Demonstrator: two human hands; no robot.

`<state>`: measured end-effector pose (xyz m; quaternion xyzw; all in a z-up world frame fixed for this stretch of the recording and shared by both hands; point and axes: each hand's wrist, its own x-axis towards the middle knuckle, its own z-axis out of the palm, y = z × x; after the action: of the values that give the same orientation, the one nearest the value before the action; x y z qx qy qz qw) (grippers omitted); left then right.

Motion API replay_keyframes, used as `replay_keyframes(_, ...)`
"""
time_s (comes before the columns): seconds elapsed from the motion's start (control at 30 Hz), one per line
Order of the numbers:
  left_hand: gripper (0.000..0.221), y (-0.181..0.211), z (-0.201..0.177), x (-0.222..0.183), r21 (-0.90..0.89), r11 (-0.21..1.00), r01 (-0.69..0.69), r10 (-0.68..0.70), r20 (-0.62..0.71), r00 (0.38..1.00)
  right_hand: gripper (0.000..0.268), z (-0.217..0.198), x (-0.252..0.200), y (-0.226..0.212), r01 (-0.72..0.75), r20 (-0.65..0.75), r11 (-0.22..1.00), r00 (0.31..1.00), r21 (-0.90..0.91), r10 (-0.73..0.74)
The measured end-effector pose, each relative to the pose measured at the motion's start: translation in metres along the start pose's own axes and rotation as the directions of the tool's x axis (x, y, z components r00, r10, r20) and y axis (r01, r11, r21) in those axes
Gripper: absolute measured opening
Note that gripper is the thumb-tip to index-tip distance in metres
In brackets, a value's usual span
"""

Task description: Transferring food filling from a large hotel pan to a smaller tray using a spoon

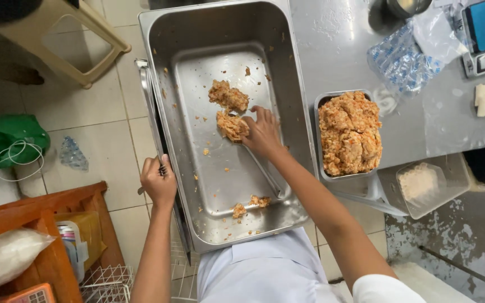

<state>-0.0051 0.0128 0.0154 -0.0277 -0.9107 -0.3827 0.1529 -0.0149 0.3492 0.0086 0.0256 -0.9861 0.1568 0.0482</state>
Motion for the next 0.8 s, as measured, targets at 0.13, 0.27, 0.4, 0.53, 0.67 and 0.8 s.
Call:
replay_keyframes(0.13,0.024,0.001,-0.001,-0.002,0.012,1.000,0.015,-0.015,0.003,1.000,0.048,0.026,0.022,-0.005,0.059,0.057,0.996,0.997,-0.070,-0.055)
replay_keyframes(0.27,0.019,0.001,0.002,-0.001,-0.022,0.999,0.026,-0.026,0.009,1.000,0.055,0.038,0.037,-0.010,0.114,0.147,0.975,0.985,-0.190,-0.086)
replay_keyframes(0.4,0.014,-0.002,0.004,-0.005,-0.031,0.999,0.041,-0.041,0.001,0.999,0.053,0.050,0.036,-0.007,0.123,0.122,0.976,0.987,-0.181,-0.102)
replay_keyframes(0.53,0.012,-0.001,0.004,-0.005,-0.033,0.998,0.046,-0.045,0.006,0.999,0.052,0.038,0.024,-0.015,0.079,0.073,0.994,0.995,-0.081,-0.073)
replay_keyframes(0.67,0.015,-0.002,0.004,-0.004,-0.039,0.999,0.037,-0.037,0.015,0.999,0.059,0.046,0.006,-0.007,0.003,-0.006,1.000,1.000,0.005,-0.003)
replay_keyframes(0.8,0.016,-0.003,0.004,-0.005,-0.055,0.998,0.040,-0.040,0.014,0.999,0.067,0.027,-0.001,-0.012,-0.160,0.094,0.983,0.984,0.092,0.151)
